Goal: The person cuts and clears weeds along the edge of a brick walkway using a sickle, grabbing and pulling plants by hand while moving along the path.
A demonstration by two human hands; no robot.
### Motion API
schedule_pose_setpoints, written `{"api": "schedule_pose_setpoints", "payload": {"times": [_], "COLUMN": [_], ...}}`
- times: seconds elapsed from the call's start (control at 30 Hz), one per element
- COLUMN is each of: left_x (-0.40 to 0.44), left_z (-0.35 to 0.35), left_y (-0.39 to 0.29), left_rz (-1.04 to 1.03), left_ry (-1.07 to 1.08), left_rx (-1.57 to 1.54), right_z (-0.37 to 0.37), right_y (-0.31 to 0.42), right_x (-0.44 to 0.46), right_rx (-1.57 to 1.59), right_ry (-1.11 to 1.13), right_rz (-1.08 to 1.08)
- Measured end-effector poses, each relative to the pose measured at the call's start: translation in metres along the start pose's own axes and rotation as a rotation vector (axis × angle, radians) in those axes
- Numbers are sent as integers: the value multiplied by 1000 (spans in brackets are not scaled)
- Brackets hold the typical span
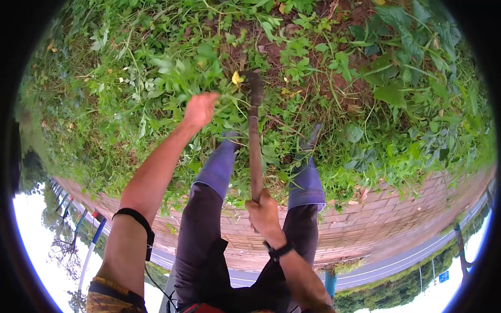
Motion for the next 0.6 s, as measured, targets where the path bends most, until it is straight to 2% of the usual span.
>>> {"api": "schedule_pose_setpoints", "payload": {"times": [0.03,0.1,0.13,0.2,0.27,0.33,0.43,0.47,0.57,0.6], "left_x": [-17,-49,-61,-71,-67,-79,-88,-94,-112,-129], "left_z": [-7,-9,-14,6,11,24,34,41,53,59], "left_y": [-2,3,9,17,36,37,56,55,57,58], "left_rz": [-46,-212,-186,-139,-60,36,0,73,93,87], "left_ry": [-4,-223,-228,-265,-241,-188,-281,-247,-227,-232], "left_rx": [56,-51,-43,7,-88,-120,-148,-226,-248,-218], "right_z": [-4,-2,1,-2,11,17,10,7,-30,-38], "right_y": [3,-1,-11,15,13,48,87,84,39,23], "right_x": [-6,-32,-36,-24,-7,16,63,65,22,-7], "right_rx": [-26,-81,-172,-343,-264,-216,-134,-102,-112,-72], "right_ry": [13,6,-10,-41,-42,-71,-101,-99,147,190], "right_rz": [11,-4,55,217,245,241,245,224,213,99]}}
Point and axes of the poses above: each hand's wrist, its own x-axis towards the middle knuckle, its own z-axis out of the back of the hand, y = z × x, the point moved 7 cm from there along x, towards the middle knuckle, and after that the axes turned 13 degrees about y, right-handed, at the moved point
